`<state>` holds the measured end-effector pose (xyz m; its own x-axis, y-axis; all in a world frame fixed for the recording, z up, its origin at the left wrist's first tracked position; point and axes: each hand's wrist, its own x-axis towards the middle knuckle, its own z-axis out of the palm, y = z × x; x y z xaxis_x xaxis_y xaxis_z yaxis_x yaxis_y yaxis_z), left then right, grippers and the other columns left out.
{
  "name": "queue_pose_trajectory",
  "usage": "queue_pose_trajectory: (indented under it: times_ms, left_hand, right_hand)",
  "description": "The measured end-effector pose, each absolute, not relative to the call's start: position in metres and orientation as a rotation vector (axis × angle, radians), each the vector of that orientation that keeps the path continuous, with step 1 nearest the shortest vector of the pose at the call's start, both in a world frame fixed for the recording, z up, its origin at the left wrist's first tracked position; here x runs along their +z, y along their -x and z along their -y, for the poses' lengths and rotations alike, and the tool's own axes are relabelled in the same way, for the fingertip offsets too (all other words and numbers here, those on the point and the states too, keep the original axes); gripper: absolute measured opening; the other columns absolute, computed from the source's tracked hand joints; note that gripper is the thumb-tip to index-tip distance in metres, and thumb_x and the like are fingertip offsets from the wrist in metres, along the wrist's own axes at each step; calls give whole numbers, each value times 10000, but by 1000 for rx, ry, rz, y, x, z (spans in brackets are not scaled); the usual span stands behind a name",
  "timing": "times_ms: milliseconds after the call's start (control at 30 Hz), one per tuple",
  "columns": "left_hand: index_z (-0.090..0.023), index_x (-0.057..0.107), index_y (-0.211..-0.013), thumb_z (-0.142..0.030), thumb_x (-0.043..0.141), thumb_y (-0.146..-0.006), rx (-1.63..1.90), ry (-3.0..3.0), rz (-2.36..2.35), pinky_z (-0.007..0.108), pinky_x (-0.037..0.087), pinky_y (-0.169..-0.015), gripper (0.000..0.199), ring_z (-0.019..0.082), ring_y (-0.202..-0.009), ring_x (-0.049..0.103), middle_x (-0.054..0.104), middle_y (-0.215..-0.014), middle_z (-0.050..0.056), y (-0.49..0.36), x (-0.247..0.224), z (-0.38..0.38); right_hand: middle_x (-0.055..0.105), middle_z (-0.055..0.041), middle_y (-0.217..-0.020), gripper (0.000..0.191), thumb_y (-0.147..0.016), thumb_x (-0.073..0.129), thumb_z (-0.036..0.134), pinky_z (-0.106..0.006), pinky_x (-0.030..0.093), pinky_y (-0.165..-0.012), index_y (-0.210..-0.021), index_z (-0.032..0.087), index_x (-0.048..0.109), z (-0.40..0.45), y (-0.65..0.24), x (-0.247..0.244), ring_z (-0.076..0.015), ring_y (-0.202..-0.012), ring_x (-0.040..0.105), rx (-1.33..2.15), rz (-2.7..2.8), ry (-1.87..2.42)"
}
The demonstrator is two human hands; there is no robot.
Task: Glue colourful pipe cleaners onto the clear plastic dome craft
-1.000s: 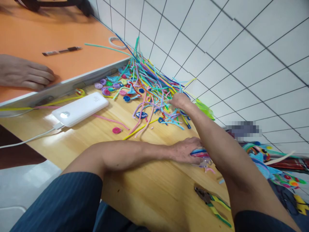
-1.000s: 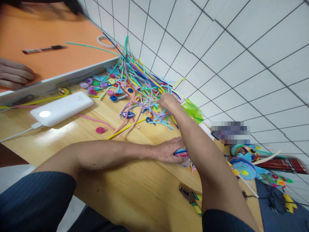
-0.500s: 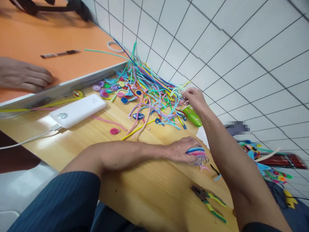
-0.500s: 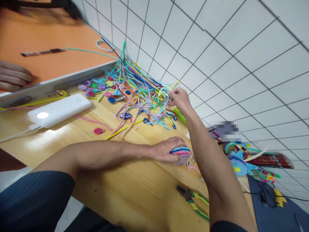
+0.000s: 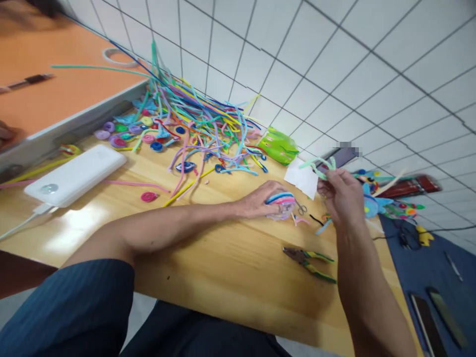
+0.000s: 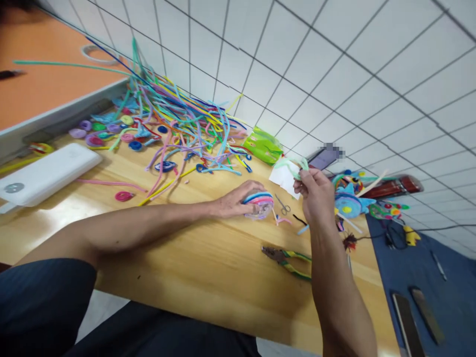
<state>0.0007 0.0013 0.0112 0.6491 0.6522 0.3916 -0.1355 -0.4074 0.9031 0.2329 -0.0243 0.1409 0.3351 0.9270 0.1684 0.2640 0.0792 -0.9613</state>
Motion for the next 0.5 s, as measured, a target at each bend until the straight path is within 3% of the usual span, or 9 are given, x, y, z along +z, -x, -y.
queue_pose_trajectory:
  times_ms: [100, 233, 367, 500]
  left_hand:
    - [-242, 632, -1435, -466, 805, -950, 918, -1794, -432, 562, 483, -1354, 562, 343, -1481, 640, 685, -1515, 141, 1, 13, 1]
    - [-251, 634, -1417, -482, 793, -944, 912, -1770, -483, 558, 484, -1349, 550, 346, -1477, 645, 688, -1504, 138, 5, 21, 8]
    - [-233, 622, -1425, -441, 746, -938, 884, -1746, -565, 562, 462, -1375, 543, 346, -1499, 633, 671, -1541, 140, 8, 29, 14]
    - [-242, 614, -1448, -413, 748, -909, 850, -1694, -577, 539, 463, -1385, 581, 333, -1517, 633, 648, -1591, 125, 9, 28, 14]
  right_hand:
    - [642, 48, -632, 579, -669, 1027, 674, -232, 486, -516, -765, 265, 629, 67, -242, 103, -118, -551, 578, 675, 1023, 1448]
    - [664, 47, -652, 479, -770, 961, 618, -252, 508, -576, -778, 254, 648, 93, -239, 63, -125, -583, 597, 577, 946, 1446]
    - [688, 40, -671, 369, -816, 916, 536, -257, 512, -599, -813, 253, 680, 97, -240, 42, -135, -617, 609, 537, 945, 1445]
    - [677, 42, -665, 385, -813, 895, 572, -270, 511, -565, -828, 265, 664, 95, -243, 35, -147, -592, 593, 543, 918, 1469]
